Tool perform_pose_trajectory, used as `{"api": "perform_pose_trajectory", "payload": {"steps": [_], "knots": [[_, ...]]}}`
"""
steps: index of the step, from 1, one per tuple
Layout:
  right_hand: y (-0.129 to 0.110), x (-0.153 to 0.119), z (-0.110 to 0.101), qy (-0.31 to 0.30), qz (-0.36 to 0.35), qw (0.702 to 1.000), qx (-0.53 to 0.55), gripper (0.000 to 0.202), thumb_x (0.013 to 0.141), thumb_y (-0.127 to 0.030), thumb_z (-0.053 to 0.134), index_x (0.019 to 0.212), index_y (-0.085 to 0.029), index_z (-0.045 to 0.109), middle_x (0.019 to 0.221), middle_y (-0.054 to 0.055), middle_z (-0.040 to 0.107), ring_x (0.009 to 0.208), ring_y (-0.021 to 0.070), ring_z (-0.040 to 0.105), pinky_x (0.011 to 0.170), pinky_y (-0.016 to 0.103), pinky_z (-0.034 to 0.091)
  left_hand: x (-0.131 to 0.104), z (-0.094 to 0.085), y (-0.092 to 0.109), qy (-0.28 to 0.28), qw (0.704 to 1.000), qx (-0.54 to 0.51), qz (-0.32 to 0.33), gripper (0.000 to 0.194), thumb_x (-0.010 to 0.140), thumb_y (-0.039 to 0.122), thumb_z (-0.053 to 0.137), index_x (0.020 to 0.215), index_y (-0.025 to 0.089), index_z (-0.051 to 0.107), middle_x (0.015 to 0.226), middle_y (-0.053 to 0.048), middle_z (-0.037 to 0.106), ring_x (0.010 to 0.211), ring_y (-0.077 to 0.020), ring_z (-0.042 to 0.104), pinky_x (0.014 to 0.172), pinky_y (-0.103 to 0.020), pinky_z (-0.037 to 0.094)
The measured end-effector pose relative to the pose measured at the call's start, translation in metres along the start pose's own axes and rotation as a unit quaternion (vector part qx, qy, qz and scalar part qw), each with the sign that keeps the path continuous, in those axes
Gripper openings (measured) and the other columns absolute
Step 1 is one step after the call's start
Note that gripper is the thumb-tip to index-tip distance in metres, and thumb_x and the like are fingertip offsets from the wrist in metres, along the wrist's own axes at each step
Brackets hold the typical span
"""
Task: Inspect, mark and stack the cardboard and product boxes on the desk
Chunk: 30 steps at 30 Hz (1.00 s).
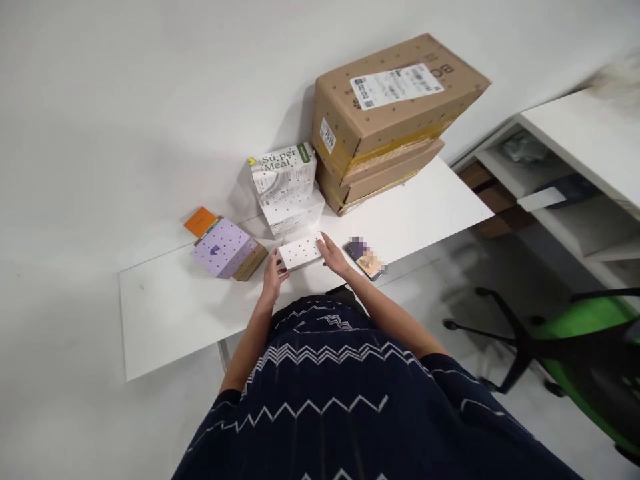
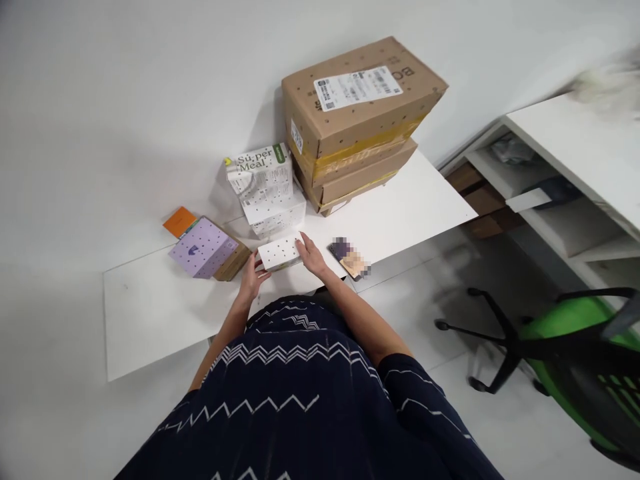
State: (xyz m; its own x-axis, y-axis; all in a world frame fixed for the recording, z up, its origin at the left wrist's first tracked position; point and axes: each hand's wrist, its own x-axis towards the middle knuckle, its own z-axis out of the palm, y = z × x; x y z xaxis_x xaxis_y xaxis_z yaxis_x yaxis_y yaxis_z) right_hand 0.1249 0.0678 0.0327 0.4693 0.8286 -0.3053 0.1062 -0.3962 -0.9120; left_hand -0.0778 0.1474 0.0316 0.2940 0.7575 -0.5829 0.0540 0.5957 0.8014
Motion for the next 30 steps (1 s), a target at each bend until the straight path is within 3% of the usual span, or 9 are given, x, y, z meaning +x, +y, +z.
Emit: {"api": "perform_pose_trajectory", "payload": {"steps": [4,10,14,17,20,23,27,30], "knots": [[-0.004,-0.004,0.0,0.014,0.005,1.0,-0.019,0.072,0.094,-0.063,0.042,0.152,-0.019,0.041,0.153,0.014,0.044,0.127,0.0343,0.054,0.096,0.048,0.054,0.008,-0.009,-0.008,0.021,0.995,-0.034,-0.088,0.076,0.085,0.073,0.05,0.147,0.032,0.04,0.136,-0.015,0.049,0.084,-0.0202,0.066,0.08,-0.041,0.057],[-0.009,-0.005,-0.001,0.011,0.004,1.0,-0.015,0.072,0.093,-0.063,0.043,0.152,-0.02,0.041,0.152,0.013,0.046,0.12,0.0325,0.057,0.092,0.047,0.056,0.019,0.0,-0.013,0.001,0.957,-0.129,-0.259,0.079,0.084,0.071,0.052,0.146,0.026,0.032,0.134,-0.02,0.045,0.101,-0.0295,0.064,0.082,-0.05,0.057],[-0.007,-0.013,-0.005,-0.015,0.011,1.0,0.009,0.071,0.092,-0.059,0.047,0.152,-0.024,0.04,0.152,0.012,0.044,0.113,0.028,0.059,0.085,0.041,0.058,0.025,0.002,-0.013,-0.027,0.939,-0.171,-0.296,0.084,0.077,0.074,0.06,0.14,0.023,0.038,0.125,-0.019,0.054,0.102,-0.0317,0.065,0.084,-0.054,0.055],[0.001,-0.031,-0.014,-0.047,0.027,0.997,0.05,0.066,0.089,-0.057,0.053,0.148,-0.029,0.044,0.148,0.008,0.047,0.109,0.0234,0.059,0.079,0.035,0.057,0.026,0.001,-0.014,-0.074,0.939,-0.167,-0.29,0.078,0.07,0.061,0.074,0.131,0.019,0.048,0.113,-0.015,0.064,0.099,-0.0306,0.067,0.087,-0.051,0.054],[0.016,-0.052,-0.022,-0.073,0.063,0.989,0.116,0.058,0.088,-0.059,0.053,0.139,-0.031,0.05,0.127,0.004,0.06,0.096,0.0184,0.06,0.075,0.03,0.055,0.02,0.001,-0.016,-0.077,0.954,-0.116,-0.265,0.07,0.066,0.046,0.081,0.124,0.018,0.055,0.106,-0.014,0.068,0.099,-0.0309,0.067,0.088,-0.049,0.054],[0.027,-0.066,-0.023,-0.061,0.108,0.973,0.192,0.056,0.087,-0.062,0.051,0.132,-0.029,0.05,0.107,0.002,0.063,0.081,0.0156,0.06,0.068,0.027,0.053,0.009,0.002,-0.013,-0.079,0.977,-0.08,-0.179,0.071,0.065,0.037,0.079,0.13,0.023,0.053,0.113,-0.012,0.068,0.101,-0.0303,0.067,0.087,-0.047,0.055],[0.023,-0.068,-0.022,-0.042,0.15,0.955,0.253,0.064,0.076,-0.045,0.058,0.137,-0.029,0.047,0.118,0.005,0.064,0.087,0.0192,0.063,0.072,0.031,0.054,-0.005,0.004,0.001,-0.093,0.989,-0.094,-0.071,0.092,0.063,0.023,0.077,0.145,0.033,0.037,0.127,-0.008,0.064,0.103,-0.0273,0.067,0.085,-0.042,0.056],[0.013,-0.069,-0.026,-0.087,0.138,0.941,0.295,0.078,0.064,-0.03,0.058,0.141,-0.025,0.047,0.123,0.007,0.066,0.095,0.0235,0.065,0.081,0.036,0.053,-0.013,0.003,0.014,-0.108,0.992,-0.067,-0.016,0.104,0.06,0.019,0.078,0.15,0.037,0.028,0.135,-0.006,0.059,0.112,-0.027,0.063,0.088,-0.04,0.056]]}}
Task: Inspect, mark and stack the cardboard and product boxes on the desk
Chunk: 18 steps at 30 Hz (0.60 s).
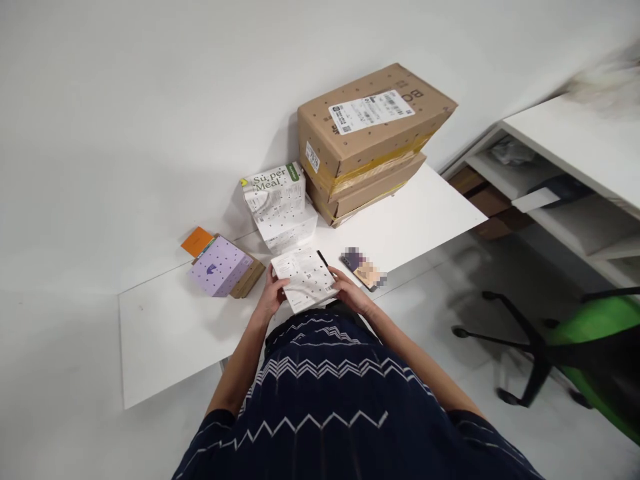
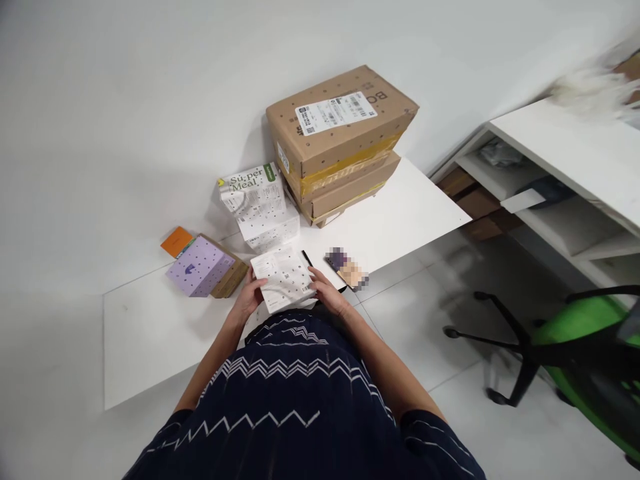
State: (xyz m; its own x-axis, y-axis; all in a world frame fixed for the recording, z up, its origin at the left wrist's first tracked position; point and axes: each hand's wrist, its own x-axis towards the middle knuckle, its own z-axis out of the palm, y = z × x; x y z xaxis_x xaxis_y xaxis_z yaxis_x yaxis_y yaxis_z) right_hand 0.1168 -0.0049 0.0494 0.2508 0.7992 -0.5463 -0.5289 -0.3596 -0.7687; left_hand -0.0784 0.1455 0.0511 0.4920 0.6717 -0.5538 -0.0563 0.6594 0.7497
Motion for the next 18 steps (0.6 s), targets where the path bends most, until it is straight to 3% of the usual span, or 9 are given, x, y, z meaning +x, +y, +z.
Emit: {"api": "perform_pose_trajectory", "payload": {"steps": [4,6,9,12,15,18], "knots": [[-0.007,-0.007,0.001,-0.099,-0.043,0.994,-0.012,0.088,0.054,-0.019,0.055,0.142,-0.023,0.049,0.125,0.007,0.067,0.107,0.0281,0.063,0.091,0.04,0.051,-0.008,0.001,0.016,-0.053,0.993,0.061,0.088,0.113,0.056,0.017,0.082,0.152,0.036,0.025,0.152,-0.007,0.043,0.131,-0.0277,0.051,0.1,-0.036,0.05],[-0.005,-0.004,0.001,-0.114,-0.081,0.989,-0.039,0.09,0.053,-0.016,0.054,0.143,-0.025,0.049,0.128,0.006,0.066,0.115,0.0291,0.06,0.095,0.041,0.05,-0.01,0.002,0.023,-0.081,0.983,0.108,0.122,0.117,0.055,0.019,0.086,0.153,0.034,0.025,0.158,-0.008,0.035,0.135,-0.0302,0.046,0.104,-0.037,0.048],[0.004,0.011,0.0,-0.081,-0.118,0.984,-0.104,0.089,0.053,-0.014,0.055,0.141,-0.026,0.051,0.132,0.003,0.065,0.121,0.0293,0.057,0.098,0.042,0.048,-0.011,0.004,0.031,-0.109,0.962,0.186,0.166,0.117,0.055,0.024,0.09,0.153,0.03,0.027,0.159,-0.011,0.031,0.138,-0.0342,0.042,0.106,-0.038,0.046],[0.013,0.035,-0.003,-0.026,-0.131,0.975,-0.179,0.084,0.054,-0.014,0.059,0.138,-0.023,0.055,0.13,0.004,0.066,0.119,0.0299,0.057,0.101,0.045,0.047,-0.009,0.006,0.031,-0.114,0.943,0.253,0.186,0.107,0.058,0.023,0.089,0.15,0.026,0.035,0.152,-0.013,0.04,0.139,-0.0335,0.041,0.108,-0.037,0.043],[0.017,0.056,-0.002,0.024,-0.131,0.963,-0.235,0.078,0.056,-0.016,0.063,0.134,-0.021,0.059,0.123,0.006,0.07,0.113,0.0305,0.06,0.101,0.048,0.046,-0.001,0.004,0.024,-0.094,0.931,0.285,0.208,0.092,0.061,0.019,0.087,0.142,0.027,0.045,0.148,-0.011,0.044,0.14,-0.0305,0.04,0.11,-0.036,0.04],[0.015,0.067,0.004,0.028,-0.148,0.958,-0.242,0.074,0.063,-0.02,0.064,0.137,-0.022,0.057,0.124,0.006,0.069,0.108,0.0279,0.062,0.099,0.047,0.048,0.011,-0.002,0.013,-0.064,0.932,0.274,0.227,0.083,0.059,0.015,0.086,0.134,0.026,0.051,0.148,-0.01,0.043,0.14,-0.0281,0.039,0.112,-0.035,0.038]]}}
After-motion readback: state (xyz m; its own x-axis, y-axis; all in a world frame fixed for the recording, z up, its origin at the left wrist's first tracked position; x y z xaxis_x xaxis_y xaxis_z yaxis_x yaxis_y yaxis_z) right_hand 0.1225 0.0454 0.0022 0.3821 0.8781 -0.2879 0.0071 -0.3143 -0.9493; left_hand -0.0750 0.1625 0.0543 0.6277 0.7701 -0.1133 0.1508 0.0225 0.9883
